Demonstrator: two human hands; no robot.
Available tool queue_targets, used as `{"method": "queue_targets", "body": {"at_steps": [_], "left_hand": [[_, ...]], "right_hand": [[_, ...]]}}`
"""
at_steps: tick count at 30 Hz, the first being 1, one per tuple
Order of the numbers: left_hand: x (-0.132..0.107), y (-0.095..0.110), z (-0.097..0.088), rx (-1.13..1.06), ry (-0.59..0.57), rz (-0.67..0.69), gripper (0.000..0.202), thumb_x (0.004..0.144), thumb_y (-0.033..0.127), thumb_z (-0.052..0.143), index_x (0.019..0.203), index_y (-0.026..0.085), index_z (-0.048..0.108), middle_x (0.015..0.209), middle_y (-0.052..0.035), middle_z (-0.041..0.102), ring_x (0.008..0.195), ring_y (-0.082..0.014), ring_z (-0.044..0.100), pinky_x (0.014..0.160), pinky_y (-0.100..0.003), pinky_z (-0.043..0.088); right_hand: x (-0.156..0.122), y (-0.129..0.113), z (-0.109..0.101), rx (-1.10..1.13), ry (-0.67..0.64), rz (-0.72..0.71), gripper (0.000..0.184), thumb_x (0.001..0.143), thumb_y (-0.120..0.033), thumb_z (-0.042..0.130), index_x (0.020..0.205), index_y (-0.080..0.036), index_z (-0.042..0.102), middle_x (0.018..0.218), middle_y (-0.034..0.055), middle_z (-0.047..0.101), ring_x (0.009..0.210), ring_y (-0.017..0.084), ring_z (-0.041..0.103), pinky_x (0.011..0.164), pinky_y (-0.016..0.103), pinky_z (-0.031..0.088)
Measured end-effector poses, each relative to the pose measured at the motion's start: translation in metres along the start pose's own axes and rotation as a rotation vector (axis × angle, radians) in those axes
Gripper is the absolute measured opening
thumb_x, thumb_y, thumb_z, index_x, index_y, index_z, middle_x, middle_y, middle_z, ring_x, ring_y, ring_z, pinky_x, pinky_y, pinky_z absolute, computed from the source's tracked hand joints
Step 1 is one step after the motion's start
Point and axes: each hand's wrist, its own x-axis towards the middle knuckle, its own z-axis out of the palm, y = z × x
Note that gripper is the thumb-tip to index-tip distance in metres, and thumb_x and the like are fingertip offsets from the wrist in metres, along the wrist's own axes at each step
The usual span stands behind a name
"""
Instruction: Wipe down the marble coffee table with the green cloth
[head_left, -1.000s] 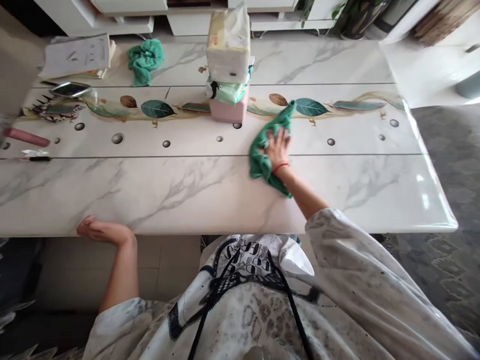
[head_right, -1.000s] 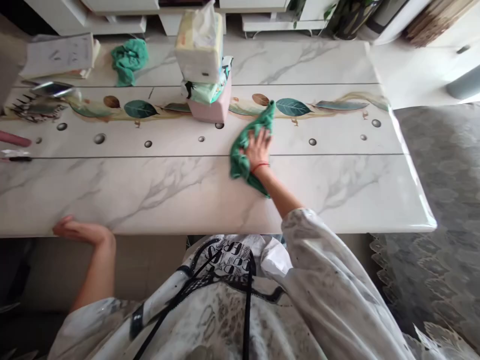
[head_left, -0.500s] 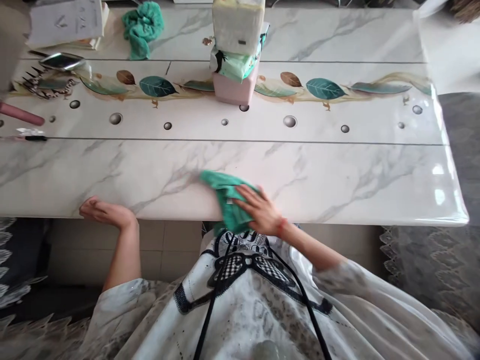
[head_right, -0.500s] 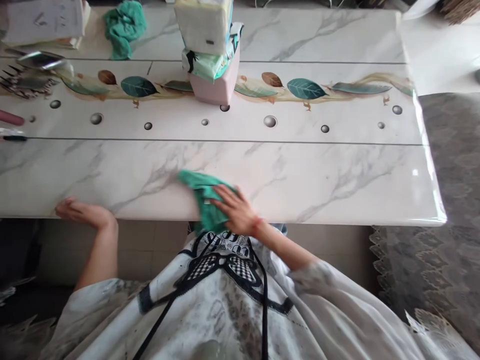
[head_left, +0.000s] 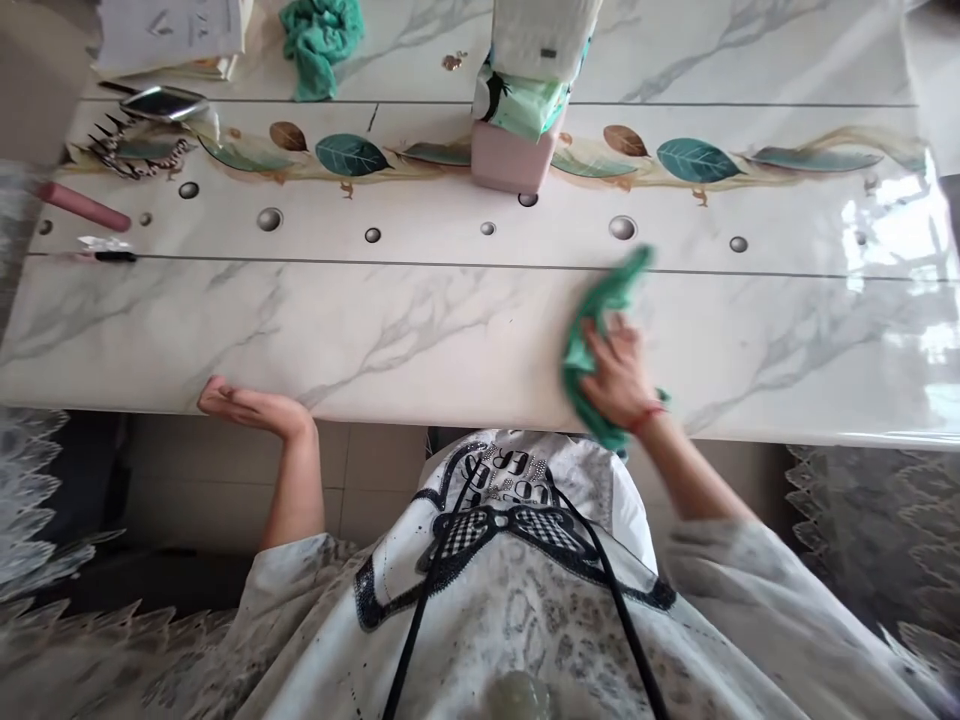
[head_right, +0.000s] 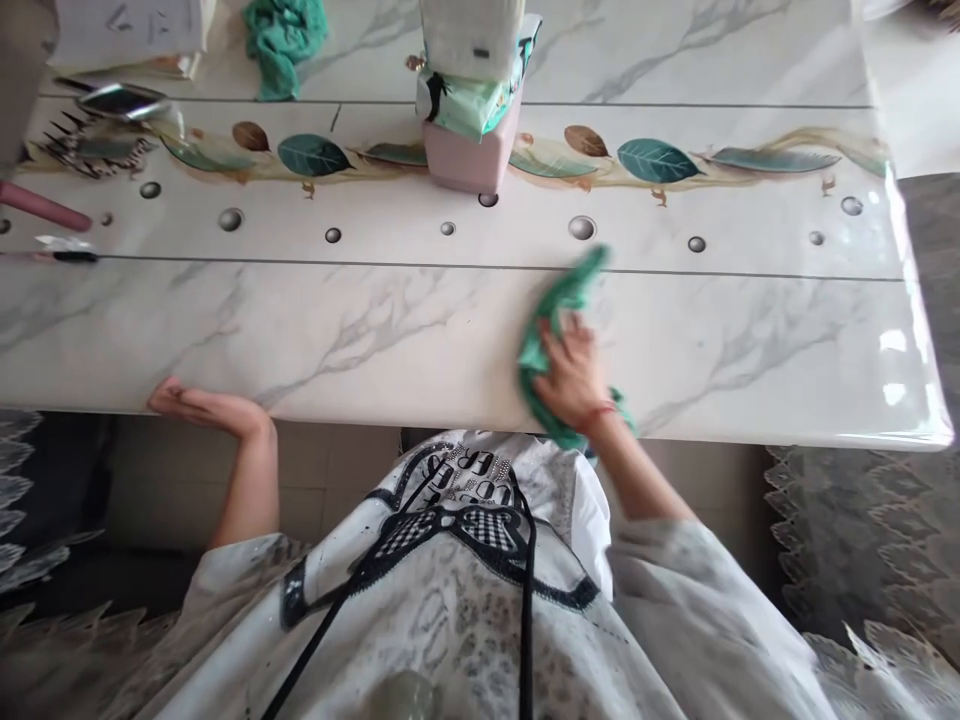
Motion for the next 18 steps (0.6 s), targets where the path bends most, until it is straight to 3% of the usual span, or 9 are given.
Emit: {"method": "queue_targets", "body": {"at_steps": [2, 4, 5, 7, 8, 10, 12, 15, 18], "left_hand": [[0.001, 0.001, -0.001, 0.004, -0.025, 0.001, 0.016, 0.102, 0.012, 0.020, 0.108, 0.020, 0.032, 0.129, -0.0204, 0.049, 0.125, -0.0254, 0.047, 0.121, -0.044, 0.034], [0.003, 0.002, -0.001, 0.033, -0.045, -0.020, 0.015, 0.102, 0.009, 0.023, 0.107, 0.020, 0.033, 0.131, -0.0220, 0.051, 0.127, -0.0256, 0.047, 0.121, -0.042, 0.032], [0.005, 0.003, -0.002, 0.050, -0.048, -0.031, 0.015, 0.102, 0.008, 0.024, 0.106, 0.020, 0.034, 0.132, -0.0229, 0.052, 0.128, -0.0257, 0.047, 0.122, -0.041, 0.031], [0.008, 0.003, -0.002, 0.077, -0.042, -0.042, 0.014, 0.105, 0.008, 0.026, 0.107, 0.019, 0.036, 0.134, -0.0248, 0.054, 0.130, -0.0260, 0.048, 0.122, -0.039, 0.030], [0.009, 0.002, -0.002, 0.088, -0.031, -0.045, 0.014, 0.105, 0.008, 0.028, 0.107, 0.018, 0.037, 0.135, -0.0254, 0.055, 0.130, -0.0262, 0.050, 0.122, -0.038, 0.030], [0.011, 0.000, 0.000, 0.091, -0.012, -0.047, 0.014, 0.103, 0.006, 0.031, 0.106, 0.017, 0.040, 0.136, -0.0257, 0.059, 0.130, -0.0262, 0.052, 0.121, -0.036, 0.031], [0.012, -0.003, 0.003, 0.077, 0.014, -0.075, 0.018, 0.100, 0.004, 0.032, 0.102, 0.018, 0.042, 0.132, -0.0231, 0.063, 0.129, -0.0258, 0.055, 0.120, -0.035, 0.034], [0.012, -0.009, 0.008, 0.048, 0.068, -0.107, 0.020, 0.095, 0.005, 0.032, 0.096, 0.021, 0.044, 0.126, -0.0177, 0.067, 0.127, -0.0261, 0.057, 0.119, -0.037, 0.037], [0.012, -0.018, 0.011, 0.014, 0.105, -0.049, 0.016, 0.090, 0.013, 0.034, 0.094, 0.023, 0.047, 0.123, -0.0169, 0.070, 0.127, -0.0296, 0.059, 0.118, -0.041, 0.040]], "right_hand": [[0.050, -0.113, 0.043, -0.011, -0.167, -0.312, 0.087, 0.086, -0.034, 0.065, 0.168, -0.006, 0.049, 0.181, 0.0214, 0.020, 0.171, 0.044, 0.014, 0.141, 0.062, 0.014], [0.091, -0.215, 0.082, 0.020, -0.304, -0.638, 0.083, 0.089, -0.032, 0.066, 0.167, -0.010, 0.050, 0.181, 0.0178, 0.025, 0.171, 0.041, 0.018, 0.142, 0.060, 0.017], [0.107, -0.255, 0.098, 0.020, -0.344, -0.747, 0.079, 0.091, -0.030, 0.066, 0.167, -0.012, 0.051, 0.181, 0.0152, 0.025, 0.171, 0.040, 0.019, 0.141, 0.060, 0.018], [0.131, -0.301, 0.120, 0.007, -0.383, -0.868, 0.073, 0.093, -0.021, 0.061, 0.165, -0.018, 0.052, 0.181, 0.0098, 0.027, 0.171, 0.036, 0.022, 0.141, 0.058, 0.018], [0.139, -0.306, 0.124, 0.000, -0.385, -0.881, 0.072, 0.093, -0.016, 0.058, 0.165, -0.020, 0.052, 0.181, 0.0081, 0.029, 0.170, 0.034, 0.024, 0.141, 0.059, 0.017], [0.149, -0.278, 0.115, 0.006, -0.359, -0.837, 0.075, 0.091, -0.008, 0.053, 0.165, -0.021, 0.052, 0.180, 0.0068, 0.031, 0.170, 0.031, 0.026, 0.141, 0.060, 0.016], [0.148, -0.210, 0.084, 0.028, -0.307, -0.717, 0.079, 0.088, -0.005, 0.053, 0.165, -0.020, 0.051, 0.180, 0.0080, 0.032, 0.170, 0.031, 0.027, 0.141, 0.062, 0.017], [0.114, -0.063, 0.010, -0.002, -0.205, -0.403, 0.086, 0.083, -0.002, 0.055, 0.167, -0.021, 0.050, 0.180, 0.0106, 0.030, 0.170, 0.035, 0.026, 0.138, 0.069, 0.019], [0.050, 0.099, -0.065, -0.103, -0.049, 0.034, 0.090, 0.079, 0.000, 0.053, 0.167, -0.022, 0.050, 0.179, 0.0120, 0.032, 0.170, 0.035, 0.025, 0.137, 0.074, 0.015]]}}
